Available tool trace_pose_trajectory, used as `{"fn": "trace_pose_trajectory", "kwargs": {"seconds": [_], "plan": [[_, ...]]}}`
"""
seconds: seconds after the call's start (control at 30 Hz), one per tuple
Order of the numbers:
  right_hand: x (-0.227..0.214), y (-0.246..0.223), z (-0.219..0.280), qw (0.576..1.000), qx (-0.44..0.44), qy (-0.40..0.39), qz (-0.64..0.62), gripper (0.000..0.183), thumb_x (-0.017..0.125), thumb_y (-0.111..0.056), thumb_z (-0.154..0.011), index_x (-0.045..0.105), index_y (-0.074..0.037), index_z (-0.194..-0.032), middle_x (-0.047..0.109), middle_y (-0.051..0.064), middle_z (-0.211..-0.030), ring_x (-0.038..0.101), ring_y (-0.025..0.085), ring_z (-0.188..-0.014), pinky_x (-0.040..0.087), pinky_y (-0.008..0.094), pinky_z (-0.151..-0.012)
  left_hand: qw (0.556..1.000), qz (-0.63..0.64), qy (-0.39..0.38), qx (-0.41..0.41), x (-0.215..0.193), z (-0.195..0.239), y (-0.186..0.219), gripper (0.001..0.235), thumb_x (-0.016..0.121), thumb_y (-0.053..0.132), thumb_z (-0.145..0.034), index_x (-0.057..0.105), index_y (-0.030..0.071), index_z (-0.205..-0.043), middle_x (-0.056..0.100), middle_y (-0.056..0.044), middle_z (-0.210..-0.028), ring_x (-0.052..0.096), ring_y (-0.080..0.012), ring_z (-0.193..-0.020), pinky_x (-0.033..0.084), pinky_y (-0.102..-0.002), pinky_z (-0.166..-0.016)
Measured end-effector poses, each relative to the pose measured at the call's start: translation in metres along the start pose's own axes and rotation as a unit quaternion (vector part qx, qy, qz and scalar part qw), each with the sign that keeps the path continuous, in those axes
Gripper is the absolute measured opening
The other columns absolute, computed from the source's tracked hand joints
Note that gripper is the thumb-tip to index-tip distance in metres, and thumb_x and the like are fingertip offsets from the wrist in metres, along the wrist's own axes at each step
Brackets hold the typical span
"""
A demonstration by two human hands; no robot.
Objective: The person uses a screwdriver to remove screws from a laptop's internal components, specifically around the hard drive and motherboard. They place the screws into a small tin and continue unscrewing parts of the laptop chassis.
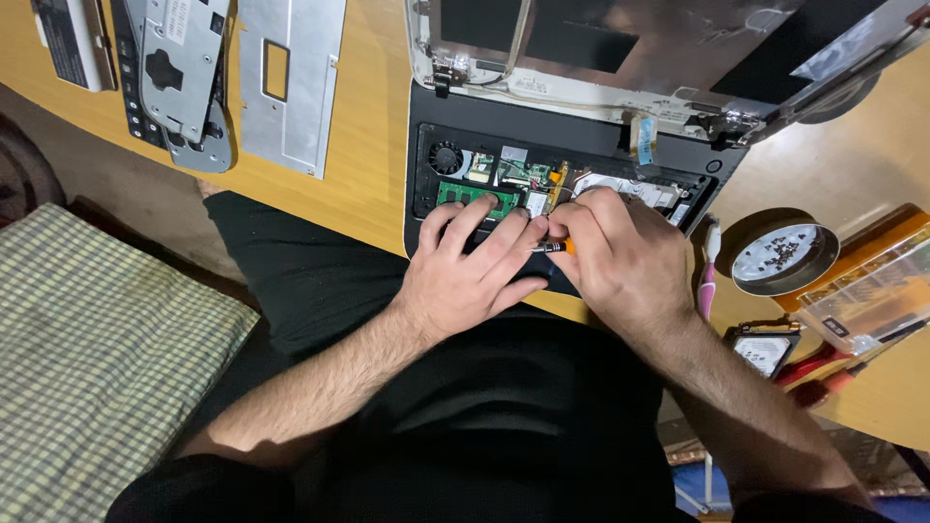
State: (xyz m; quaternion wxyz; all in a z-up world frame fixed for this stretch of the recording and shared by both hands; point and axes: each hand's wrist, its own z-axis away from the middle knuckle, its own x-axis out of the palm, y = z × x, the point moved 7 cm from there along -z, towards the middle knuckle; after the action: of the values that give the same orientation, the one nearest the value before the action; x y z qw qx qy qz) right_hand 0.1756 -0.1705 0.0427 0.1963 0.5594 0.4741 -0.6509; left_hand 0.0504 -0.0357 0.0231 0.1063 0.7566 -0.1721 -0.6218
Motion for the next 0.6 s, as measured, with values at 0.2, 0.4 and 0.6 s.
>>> {"fn": "trace_pose_trajectory", "kwargs": {"seconds": [0.2, 0.4, 0.6], "plan": [[0.0037, -0.0013, 0.0039, 0.999, -0.011, 0.016, 0.026, 0.008, 0.084, -0.02, -0.112, 0.078, -0.025, -0.111, 0.063, 0.0, -0.105, 0.078, 0.025, -0.084, 0.065, 0.039, -0.078, 1.0, 0.001, -0.006, 0.002, -0.0009, -0.0022, -0.0006, 0.064, 0.062, 0.068, -0.123, 0.079, 0.02, -0.161, 0.078, -0.001, -0.155, 0.07, -0.0371, -0.147, 0.054, -0.059, -0.122], [-0.0009, -0.004, -0.0006, 1.0, 0.002, 0.012, 0.013, 0.009, 0.085, -0.019, -0.111, 0.077, -0.022, -0.108, 0.064, 0.004, -0.106, 0.078, 0.032, -0.084, 0.065, 0.046, -0.076, 1.0, 0.0, -0.005, 0.003, -0.0014, -0.002, -0.0008, 0.063, 0.06, 0.067, -0.124, 0.079, 0.02, -0.161, 0.078, -0.002, -0.154, 0.069, -0.037, -0.147, 0.053, -0.059, -0.122], [-0.0024, -0.003, -0.0025, 1.0, 0.012, -0.008, 0.008, 0.009, 0.084, -0.023, -0.112, 0.076, -0.023, -0.11, 0.065, 0.003, -0.107, 0.079, 0.033, -0.087, 0.065, 0.047, -0.077, 1.0, 0.0, -0.007, 0.004, 0.0002, -0.0005, -0.0009, 0.063, 0.062, 0.068, -0.123, 0.079, 0.021, -0.162, 0.077, -0.001, -0.156, 0.068, -0.0368, -0.148, 0.053, -0.059, -0.122]]}}
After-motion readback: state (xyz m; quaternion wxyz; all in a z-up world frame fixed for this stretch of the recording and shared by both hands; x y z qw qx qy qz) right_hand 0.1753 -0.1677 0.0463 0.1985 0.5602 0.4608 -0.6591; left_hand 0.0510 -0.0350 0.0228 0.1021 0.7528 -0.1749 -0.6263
